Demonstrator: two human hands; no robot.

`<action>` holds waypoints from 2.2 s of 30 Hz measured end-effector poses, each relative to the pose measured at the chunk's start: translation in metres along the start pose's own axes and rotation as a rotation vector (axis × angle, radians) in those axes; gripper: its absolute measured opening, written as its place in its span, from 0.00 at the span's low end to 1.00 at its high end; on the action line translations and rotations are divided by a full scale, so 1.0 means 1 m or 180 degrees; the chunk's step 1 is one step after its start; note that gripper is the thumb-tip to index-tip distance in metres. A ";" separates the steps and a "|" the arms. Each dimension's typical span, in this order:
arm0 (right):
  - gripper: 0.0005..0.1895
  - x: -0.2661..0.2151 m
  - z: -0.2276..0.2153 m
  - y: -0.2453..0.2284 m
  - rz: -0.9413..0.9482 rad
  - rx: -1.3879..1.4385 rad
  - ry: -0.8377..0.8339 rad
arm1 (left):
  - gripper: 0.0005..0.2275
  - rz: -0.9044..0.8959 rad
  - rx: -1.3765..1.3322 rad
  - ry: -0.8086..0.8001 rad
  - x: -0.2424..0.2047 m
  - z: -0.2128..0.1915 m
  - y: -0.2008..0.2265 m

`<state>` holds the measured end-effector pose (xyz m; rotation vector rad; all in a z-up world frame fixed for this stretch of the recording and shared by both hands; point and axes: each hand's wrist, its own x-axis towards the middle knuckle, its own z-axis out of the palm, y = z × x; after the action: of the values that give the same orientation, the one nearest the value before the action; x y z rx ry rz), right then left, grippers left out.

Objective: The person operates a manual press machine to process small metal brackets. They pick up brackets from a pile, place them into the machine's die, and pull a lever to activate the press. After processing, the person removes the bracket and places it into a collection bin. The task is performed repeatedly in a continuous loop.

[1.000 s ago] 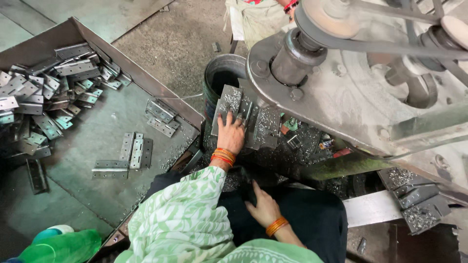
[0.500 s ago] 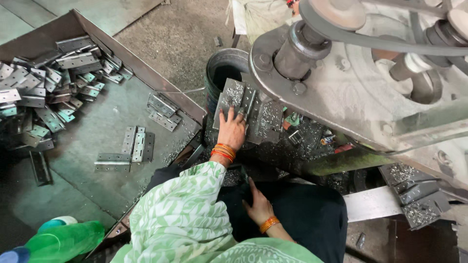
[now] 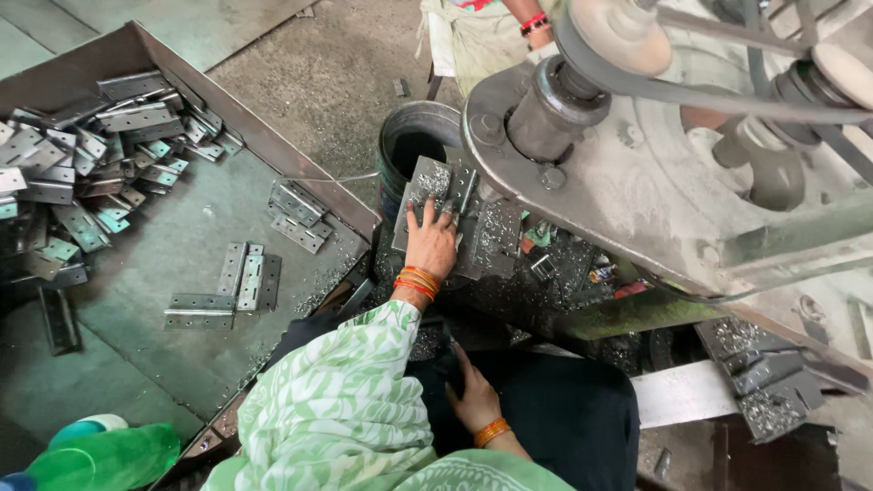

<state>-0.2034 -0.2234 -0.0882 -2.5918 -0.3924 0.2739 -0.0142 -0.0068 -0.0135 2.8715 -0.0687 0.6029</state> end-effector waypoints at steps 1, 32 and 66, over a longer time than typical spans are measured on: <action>0.46 0.006 -0.001 0.003 0.0107 -0.0048 -0.0123 | 0.16 0.0030 0.0067 0.0139 0.000 -0.006 -0.003; 0.36 0.019 -0.111 -0.087 0.0121 -0.0715 -0.0603 | 0.21 -0.2765 0.0197 0.0027 -0.216 0.012 -0.242; 0.36 0.015 -0.108 -0.083 0.0045 -0.0394 -0.0622 | 0.39 -0.2556 -0.0769 -0.0195 -0.182 -0.004 -0.234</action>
<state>-0.1793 -0.1973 0.0440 -2.6984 -0.4732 0.5258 -0.1617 0.2233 -0.1279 2.3815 0.8844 0.3065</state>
